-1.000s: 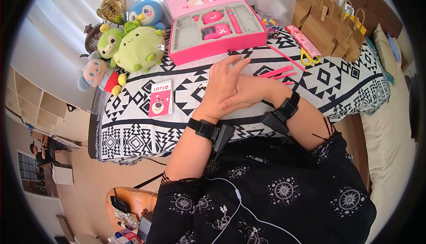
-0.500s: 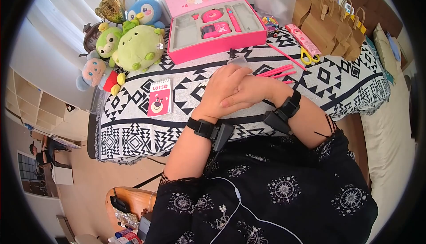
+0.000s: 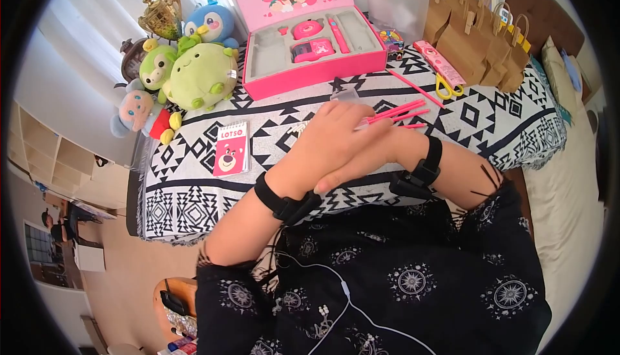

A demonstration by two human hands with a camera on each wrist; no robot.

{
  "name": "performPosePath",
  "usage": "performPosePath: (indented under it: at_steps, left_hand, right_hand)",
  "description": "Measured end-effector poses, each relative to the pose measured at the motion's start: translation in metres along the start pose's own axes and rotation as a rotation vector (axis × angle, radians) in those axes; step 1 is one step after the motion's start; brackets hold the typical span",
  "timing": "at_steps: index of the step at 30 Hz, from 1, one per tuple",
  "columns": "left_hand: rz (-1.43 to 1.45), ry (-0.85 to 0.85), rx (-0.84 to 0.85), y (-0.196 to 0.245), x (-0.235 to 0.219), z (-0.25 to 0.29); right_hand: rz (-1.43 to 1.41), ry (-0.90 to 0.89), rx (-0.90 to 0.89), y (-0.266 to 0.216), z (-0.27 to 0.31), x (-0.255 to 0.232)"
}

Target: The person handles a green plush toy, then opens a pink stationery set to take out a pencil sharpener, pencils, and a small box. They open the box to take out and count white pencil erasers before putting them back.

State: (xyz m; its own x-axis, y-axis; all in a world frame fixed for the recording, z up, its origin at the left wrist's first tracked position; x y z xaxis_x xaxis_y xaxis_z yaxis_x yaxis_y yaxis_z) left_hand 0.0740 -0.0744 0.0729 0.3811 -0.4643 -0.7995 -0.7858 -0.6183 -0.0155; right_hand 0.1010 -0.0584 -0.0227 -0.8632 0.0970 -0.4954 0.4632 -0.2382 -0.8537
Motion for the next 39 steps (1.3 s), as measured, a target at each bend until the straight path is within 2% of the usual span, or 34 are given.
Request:
performPosePath:
  at_steps: [3, 7, 14, 15, 18, 19, 24, 27, 34, 37, 39]
  left_hand:
    - [0.002, 0.016, 0.181, 0.020, 0.001, -0.003]
    - [0.164, -0.010, 0.222, 0.033, 0.005, -0.001]
    - [0.224, -0.086, 0.286, 0.053, 0.016, 0.004]
    - [0.234, -0.138, 0.297, 0.055, 0.019, 0.006]
    - [0.311, -0.176, 0.290, 0.056, 0.026, 0.011]
    - [0.368, -0.235, 0.315, 0.057, 0.030, 0.011]
    - [0.493, -0.148, 0.288, 0.057, 0.037, 0.022]
    - [0.469, -0.211, 0.323, 0.065, 0.038, 0.026]
    - [0.419, -0.173, 0.261, 0.060, 0.041, 0.030]
    - [0.528, -0.203, 0.244, 0.054, 0.045, 0.028]
    - [0.766, -0.198, 0.197, 0.046, 0.051, 0.028]
  right_hand:
    - [-0.015, -0.014, 0.002, 0.002, -0.001, 0.002]
    - [-0.041, -0.026, 0.012, 0.010, -0.003, 0.002]
    - [-0.087, -0.059, 0.027, 0.027, -0.017, -0.001]
    - [-0.096, -0.066, 0.029, 0.030, -0.019, 0.000]
    - [-0.120, -0.077, 0.042, 0.040, -0.024, -0.002]
    - [-0.129, -0.082, 0.049, 0.043, -0.026, -0.002]
    - [-0.183, -0.113, 0.090, 0.057, -0.029, 0.002]
    - [-0.210, -0.132, 0.104, 0.059, -0.032, 0.004]
    - [-0.240, -0.170, 0.107, 0.055, -0.034, 0.018]
    - [-0.253, -0.183, 0.104, 0.052, -0.032, 0.026]
    - [-0.259, -0.188, 0.102, 0.050, -0.030, 0.028]
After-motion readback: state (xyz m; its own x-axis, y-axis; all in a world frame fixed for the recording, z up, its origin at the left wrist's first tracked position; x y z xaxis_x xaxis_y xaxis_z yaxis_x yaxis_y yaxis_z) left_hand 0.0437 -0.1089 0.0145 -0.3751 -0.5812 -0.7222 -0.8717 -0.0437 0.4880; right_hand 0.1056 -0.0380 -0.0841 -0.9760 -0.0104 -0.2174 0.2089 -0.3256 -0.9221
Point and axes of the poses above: each hand's wrist, its own z-axis away from the middle knuckle, its own x-axis out of the palm, y = z × x, the point moved 10 cm from there along -z, towards the middle knuckle, and after that the axes turned 7 degrees about x, right-handed, at the moved point
